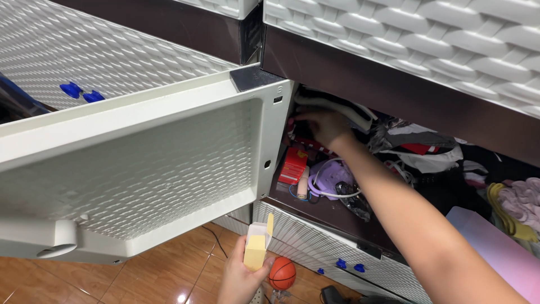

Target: The person folds a white t-shirt and a red jersey on a bed, then places them into a white storage cabinet. They subsequently organize various small items inside the cabinet, including a purple pouch and bottles. Finally, the person sweeps the floor using a broom and dustpan.

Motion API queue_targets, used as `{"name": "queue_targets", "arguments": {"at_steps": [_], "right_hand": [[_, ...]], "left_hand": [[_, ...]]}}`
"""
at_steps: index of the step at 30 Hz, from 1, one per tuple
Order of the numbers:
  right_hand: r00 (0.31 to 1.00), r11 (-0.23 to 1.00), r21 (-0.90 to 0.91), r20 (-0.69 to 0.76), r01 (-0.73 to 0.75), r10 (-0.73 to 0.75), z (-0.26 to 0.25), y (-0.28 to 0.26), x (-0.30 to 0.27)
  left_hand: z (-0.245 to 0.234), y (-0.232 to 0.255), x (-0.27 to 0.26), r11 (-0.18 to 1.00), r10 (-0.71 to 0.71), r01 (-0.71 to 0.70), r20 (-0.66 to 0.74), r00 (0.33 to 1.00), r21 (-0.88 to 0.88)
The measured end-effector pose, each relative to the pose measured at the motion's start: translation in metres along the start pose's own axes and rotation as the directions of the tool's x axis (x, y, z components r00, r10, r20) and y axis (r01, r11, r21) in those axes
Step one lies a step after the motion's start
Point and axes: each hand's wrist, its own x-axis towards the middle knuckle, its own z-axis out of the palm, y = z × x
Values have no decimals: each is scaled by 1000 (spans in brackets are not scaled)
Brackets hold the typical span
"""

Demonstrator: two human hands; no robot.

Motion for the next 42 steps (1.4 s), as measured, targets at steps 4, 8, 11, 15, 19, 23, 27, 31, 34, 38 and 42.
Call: {"name": "queue_targets", "arguments": {"at_steps": [4,8,11,15,19,23,27,31,34,38,42], "right_hand": [[882,902,-15,201,-431,425,-12,15,-48],[828,874,-459,421,-158,371,13,20,-69],[769,861,-465,467,-205,435,24,25,-61],[801,791,217,352,-573,484,5,29,-60],[829,892,7,373,-452,417,-33,23,-85],[872,923,-305,353,-236,340,-17,25,-81],[804,821,-562,440,-101,400,17,32,-59],[807,832,-535,551,148,211,18,49,-61],[867,819,-548,478,171,139,25,51,-80],[775,803,-589,549,93,313,22,40,-62],[770,847,-309,363,-432,525,-6,19,-57]], "left_hand": [[6,9,5,1000,5,-5,10,1000,-24],[20,24,11,997,58,-56,40,997,-50],[31,34,13,997,-2,9,85,996,-83],[39,30,8,994,-9,10,11,1000,-109],[37,17,1,993,-87,88,7,996,-76],[61,25,2,990,78,-68,82,994,-124],[85,44,11,994,94,-89,84,992,-66],[96,46,13,982,187,-187,10,982,-30],[104,47,12,983,176,-175,12,984,-55],[104,54,27,984,48,-44,20,999,-175],[90,46,30,940,341,-339,-93,935,35]]}}
